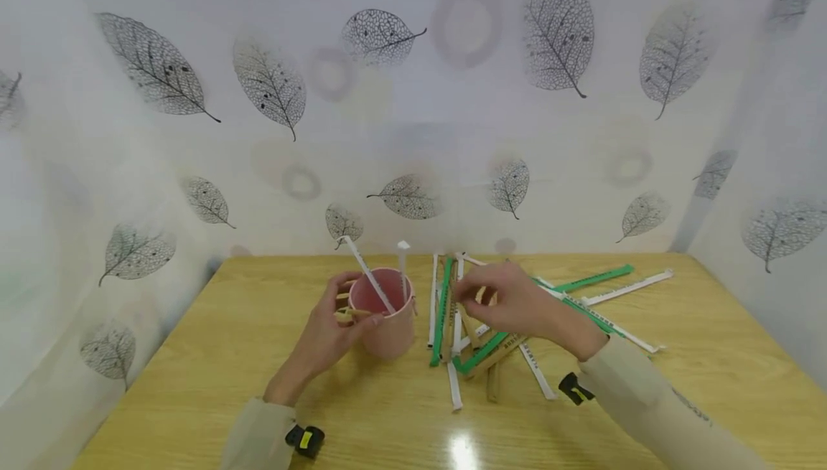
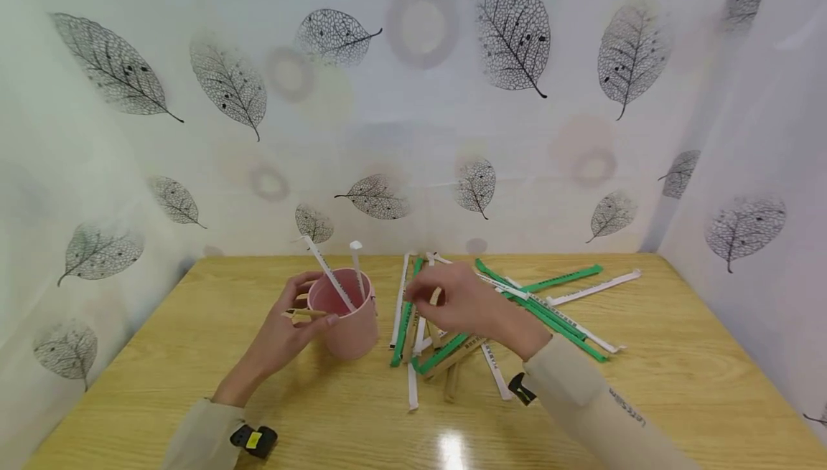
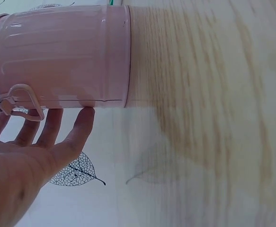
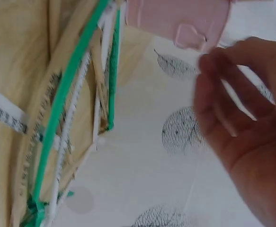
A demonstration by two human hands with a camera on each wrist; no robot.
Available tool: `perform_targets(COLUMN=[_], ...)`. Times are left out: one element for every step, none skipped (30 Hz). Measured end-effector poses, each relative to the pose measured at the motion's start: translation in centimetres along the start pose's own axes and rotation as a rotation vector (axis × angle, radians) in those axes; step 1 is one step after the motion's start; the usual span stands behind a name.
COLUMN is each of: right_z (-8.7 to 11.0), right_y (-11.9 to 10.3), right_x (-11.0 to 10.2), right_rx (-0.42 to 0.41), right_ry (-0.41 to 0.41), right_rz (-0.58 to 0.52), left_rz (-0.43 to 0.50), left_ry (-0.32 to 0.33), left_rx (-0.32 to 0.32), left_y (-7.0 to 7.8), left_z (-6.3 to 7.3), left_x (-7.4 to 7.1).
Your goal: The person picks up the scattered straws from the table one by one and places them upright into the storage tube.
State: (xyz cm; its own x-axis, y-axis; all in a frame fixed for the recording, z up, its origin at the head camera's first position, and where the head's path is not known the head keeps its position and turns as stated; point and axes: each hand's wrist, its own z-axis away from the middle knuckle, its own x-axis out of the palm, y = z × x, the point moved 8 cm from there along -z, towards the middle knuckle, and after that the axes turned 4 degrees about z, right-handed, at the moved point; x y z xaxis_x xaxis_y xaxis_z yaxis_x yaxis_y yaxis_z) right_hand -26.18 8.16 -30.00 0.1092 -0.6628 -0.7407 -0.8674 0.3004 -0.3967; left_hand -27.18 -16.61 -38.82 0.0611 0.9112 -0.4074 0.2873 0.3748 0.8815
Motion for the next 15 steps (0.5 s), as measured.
perform_targets(right_z=[0.5, 1.1, 1.6, 2.1, 2.5, 2.9, 3.2, 3.5, 3.8, 4.0, 4.2, 4.4, 4.6, 4.7, 4.8], right_y=[0.1, 0.1, 0.1, 0.2, 0.3, 0.4, 0.5, 0.6, 0.7, 0.8, 0.9, 1.0, 1.1, 1.1, 1.1], right_x=[0.9, 1.8, 2.7, 3.5, 4.2, 4.8, 5.3, 5.7, 6.0, 6.3, 6.5, 6.7, 6.8, 6.9, 7.0], right_rx=[0.028, 0.042, 0.071, 0.103, 0.138, 0.173, 0.195, 0.211, 0.231, 0.242, 0.253, 0.259, 0.257, 0.257, 0.249], right_ry=[-0.107, -0.204, -0.293, -0.362, -0.423, -0.465, -0.49, -0.507, -0.522, -0.532, -0.541, -0.548, -0.55, -0.553, -0.554], right_rz=[0.012, 0.034, 0.043, 0.053, 0.06, 0.066, 0.091, 0.115, 0.131, 0.155, 0.177, 0.2, 0.215, 0.224, 0.234], left_rz=[0.0, 0.0, -0.001, -0.001, -0.002, -0.005, -0.003, 0.0, 0.002, 0.003, 0.003, 0.003, 0.005, 0.004, 0.001], left_ry=[0.003, 0.005, 0.006, 0.007, 0.009, 0.011, 0.009, 0.008, 0.007, 0.006, 0.005, 0.003, 0.004, 0.006, 0.007], left_rx=[-0.002, -0.001, -0.003, -0.001, -0.003, -0.002, 0.0, 0.002, 0.0, -0.002, -0.004, -0.005, -0.007, -0.007, -0.008], left_y=[0.0, 0.0, -0.1, -0.1, -0.1, -0.1, -0.1, -0.1, 0.0, 0.0, 0.0, 0.0, 0.1, 0.1, 0.1], left_z=[0.1, 0.1, 0.2, 0.2, 0.2, 0.2, 0.2, 0.2, 0.2, 0.2, 0.2, 0.2, 0.2, 0.2, 0.2], left_x=[0.0, -0.1, -0.1, -0.1, -0.1, -0.1, -0.1, 0.0, 0.0, 0.0, 0.0, 0.0, 0.0, 0.0, 0.0])
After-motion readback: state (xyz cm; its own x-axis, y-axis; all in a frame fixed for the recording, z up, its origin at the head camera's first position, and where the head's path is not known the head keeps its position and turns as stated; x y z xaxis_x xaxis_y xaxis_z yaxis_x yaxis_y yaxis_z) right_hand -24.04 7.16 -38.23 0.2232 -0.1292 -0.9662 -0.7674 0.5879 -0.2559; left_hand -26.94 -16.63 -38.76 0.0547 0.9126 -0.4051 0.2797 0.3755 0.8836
